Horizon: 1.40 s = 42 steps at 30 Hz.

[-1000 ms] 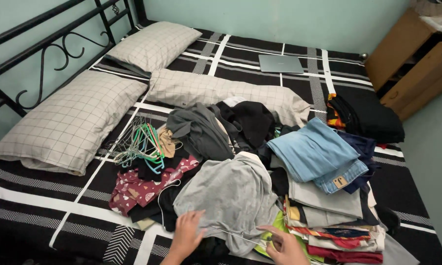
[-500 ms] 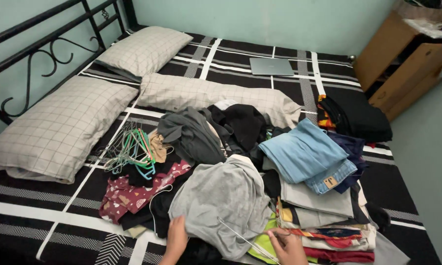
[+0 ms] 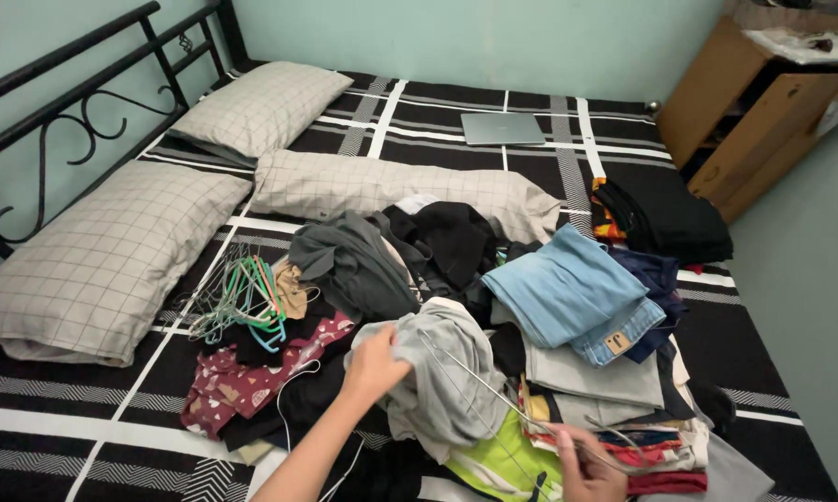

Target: Hanging shirts and pants on hangers and placing them in a closet.

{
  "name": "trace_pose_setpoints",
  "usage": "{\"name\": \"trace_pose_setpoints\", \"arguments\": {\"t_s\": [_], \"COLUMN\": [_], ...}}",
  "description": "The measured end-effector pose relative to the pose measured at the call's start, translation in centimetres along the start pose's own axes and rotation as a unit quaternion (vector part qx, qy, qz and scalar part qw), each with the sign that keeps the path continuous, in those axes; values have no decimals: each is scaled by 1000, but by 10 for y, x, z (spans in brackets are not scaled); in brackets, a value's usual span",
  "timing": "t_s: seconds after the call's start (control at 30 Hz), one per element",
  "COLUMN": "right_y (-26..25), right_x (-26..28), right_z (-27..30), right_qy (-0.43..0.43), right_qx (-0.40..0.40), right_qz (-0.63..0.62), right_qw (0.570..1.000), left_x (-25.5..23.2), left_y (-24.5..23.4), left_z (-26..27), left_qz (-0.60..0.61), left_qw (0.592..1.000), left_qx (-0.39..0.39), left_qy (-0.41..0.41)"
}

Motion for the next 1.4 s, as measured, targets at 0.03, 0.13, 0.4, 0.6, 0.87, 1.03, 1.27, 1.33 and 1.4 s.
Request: {"name": "trace_pose_setpoints", "arguments": {"t_s": [0.03,0.13,0.4,0.6,0.87,1.03,1.27,1.33,1.4], "right_y": [-6,-15,18,54,47,24,-7,-27,-50], "right_x": [6,21,26,-3,43,59,95,100,98], "right_z": [1,3,9,14,-17,-27,-34,-32,-31], "right_qy": [-2,42,3,59,-78,22,-107,-140,-135], "right_qx": [-2,-15,21,-12,-45,-141,-221,-224,-212], "right_qz": [-3,54,65,18,-14,-62,-162,-243,-253], "right_qw": [1000,998,998,998,996,988,956,933,934], "left_x": [-6,-20,-91,-168,-190,-169,-141,-154,-169], "left_y": [-5,-14,-17,9,-16,-49,-35,-49,-68], "left_z": [-8,-22,1,58,71,66,40,40,44], "left_qz": [5,43,4,36,-50,-46,36,33,49], "left_qw": [999,998,999,959,902,930,973,960,950], "left_qx": [-43,-26,-45,51,39,-174,-111,-151,-175], "left_qy": [20,-37,26,277,426,321,199,234,256]}}
Point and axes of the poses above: each hand's wrist, its own z-axis away from the middle knuckle, its own y-axis out of the palm, x = y × z, the point moved 5 cm from there along -z, towards the middle knuckle, and after that the axes turned 4 degrees about x, right-handed, at the moved point
